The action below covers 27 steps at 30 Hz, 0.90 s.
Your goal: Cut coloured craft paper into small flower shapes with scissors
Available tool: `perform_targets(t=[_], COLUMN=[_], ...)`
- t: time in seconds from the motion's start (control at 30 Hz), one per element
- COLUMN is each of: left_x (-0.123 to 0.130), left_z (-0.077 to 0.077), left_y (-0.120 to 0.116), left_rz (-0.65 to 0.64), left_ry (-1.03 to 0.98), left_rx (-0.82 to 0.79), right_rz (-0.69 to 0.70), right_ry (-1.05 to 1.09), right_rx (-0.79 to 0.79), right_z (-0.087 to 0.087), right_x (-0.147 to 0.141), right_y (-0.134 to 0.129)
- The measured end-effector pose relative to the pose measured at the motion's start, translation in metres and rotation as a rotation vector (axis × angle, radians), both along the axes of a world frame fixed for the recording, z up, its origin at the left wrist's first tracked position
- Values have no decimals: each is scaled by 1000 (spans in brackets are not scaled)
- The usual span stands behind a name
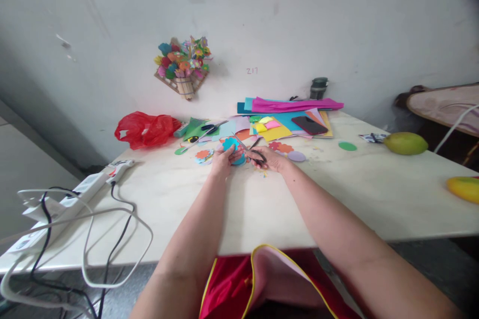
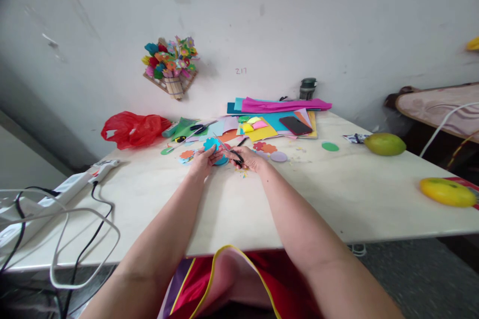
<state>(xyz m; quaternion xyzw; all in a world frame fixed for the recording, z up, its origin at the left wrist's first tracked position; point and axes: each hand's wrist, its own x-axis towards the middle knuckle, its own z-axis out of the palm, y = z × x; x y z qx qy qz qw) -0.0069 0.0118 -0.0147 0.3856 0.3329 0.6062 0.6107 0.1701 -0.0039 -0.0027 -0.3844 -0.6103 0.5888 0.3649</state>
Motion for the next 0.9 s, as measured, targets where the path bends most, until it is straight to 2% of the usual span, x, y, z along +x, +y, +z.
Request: perform_targets(t=[0.37, 0.63, 0.9], left_x=[0, -1, -4], left_z=[4, 0, 4], left_y=[-5, -3, -4], left_rz=[-63, -79, -81], left_ry=[71, 89, 113], left_rx=[21, 42, 167], right_rz=[13, 38, 75], right_ry=[20, -9, -40], right_rx=[22, 43, 71], right_z=[0, -3, 1], right_x=[4, 5, 6], right_y=[1, 4, 0])
